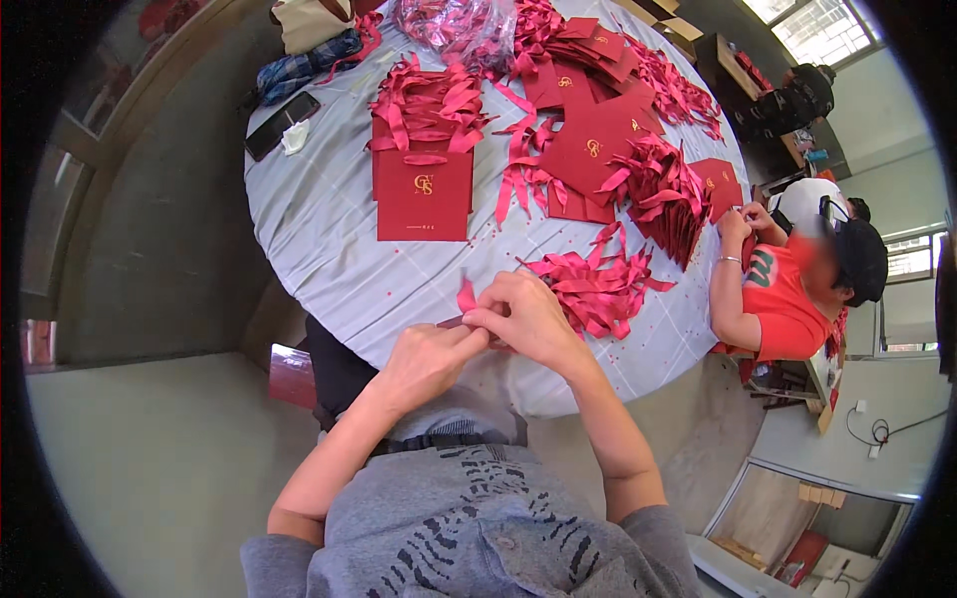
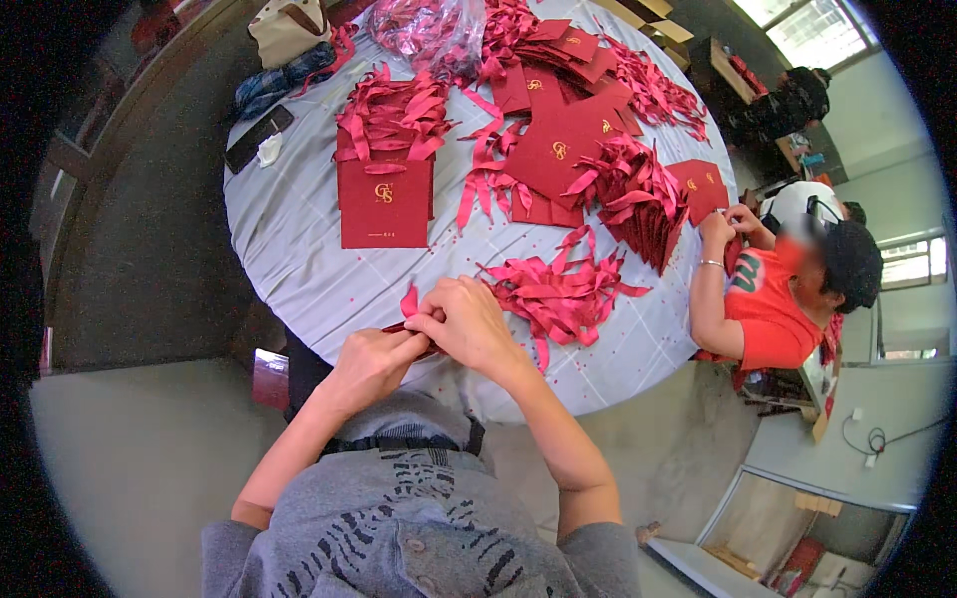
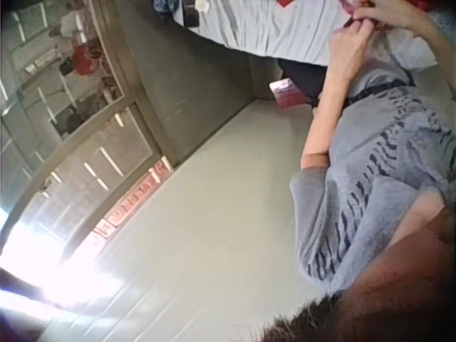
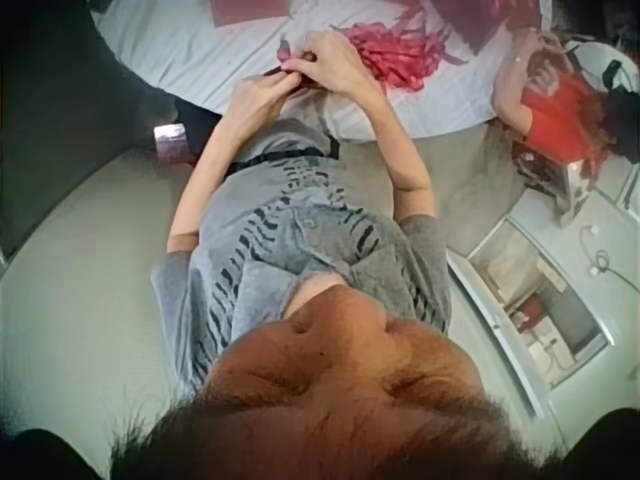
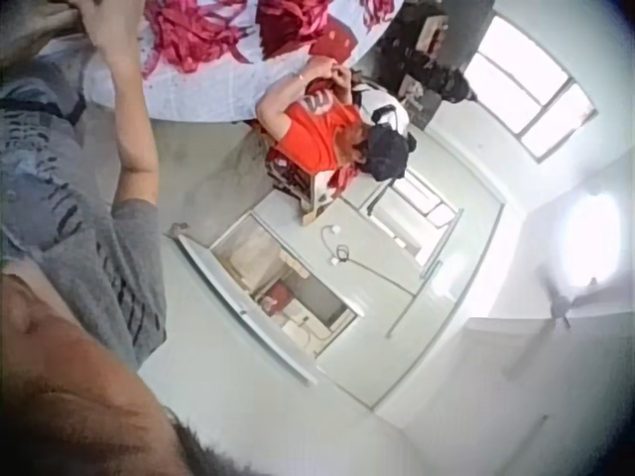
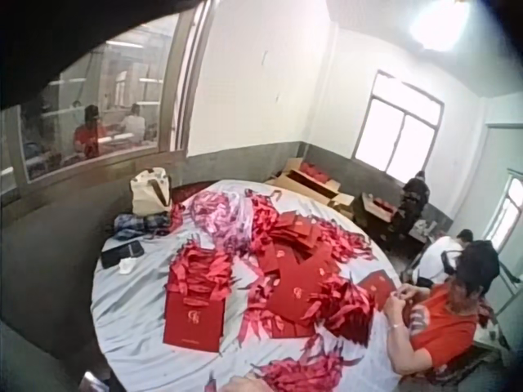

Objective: The person attaches ribbon handles to paper gift bags by threading ribbon strips through the slots on each bag by hand.

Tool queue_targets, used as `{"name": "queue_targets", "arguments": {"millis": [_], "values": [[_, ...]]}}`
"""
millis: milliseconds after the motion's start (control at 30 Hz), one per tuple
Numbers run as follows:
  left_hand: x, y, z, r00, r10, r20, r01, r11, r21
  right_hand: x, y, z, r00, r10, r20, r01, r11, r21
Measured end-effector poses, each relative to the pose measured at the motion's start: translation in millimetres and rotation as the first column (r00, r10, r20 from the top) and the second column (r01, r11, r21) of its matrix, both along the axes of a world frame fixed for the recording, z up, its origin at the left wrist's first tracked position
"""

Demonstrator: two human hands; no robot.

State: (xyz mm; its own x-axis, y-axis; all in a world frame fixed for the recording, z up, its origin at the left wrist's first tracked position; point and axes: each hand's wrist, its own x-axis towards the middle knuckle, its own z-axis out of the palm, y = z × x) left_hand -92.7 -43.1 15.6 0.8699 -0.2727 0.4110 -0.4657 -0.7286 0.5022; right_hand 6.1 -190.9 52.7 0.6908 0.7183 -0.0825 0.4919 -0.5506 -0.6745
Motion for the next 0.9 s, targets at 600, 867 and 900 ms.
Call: {"name": "queue_targets", "arguments": {"millis": [600, 867, 900], "values": [[5.2, 19.5, -13.7, 0.842, 0.155, -0.516, -0.364, 0.870, -0.333, -18.8, -8.3, -40.5, 0.965, -0.129, 0.227, 0.061, 0.957, 0.283], [16.9, 64.9, -46.5, 0.774, -0.007, -0.634, -0.357, 0.821, -0.445, -37.2, -24.7, -62.0, 0.996, -0.045, -0.071, 0.056, 0.984, 0.171], [19.6, 71.8, -44.8, 0.755, 0.000, -0.655, -0.366, 0.830, -0.422, -37.4, -31.8, -62.7, 0.996, -0.049, -0.070, 0.060, 0.984, 0.169]]}}
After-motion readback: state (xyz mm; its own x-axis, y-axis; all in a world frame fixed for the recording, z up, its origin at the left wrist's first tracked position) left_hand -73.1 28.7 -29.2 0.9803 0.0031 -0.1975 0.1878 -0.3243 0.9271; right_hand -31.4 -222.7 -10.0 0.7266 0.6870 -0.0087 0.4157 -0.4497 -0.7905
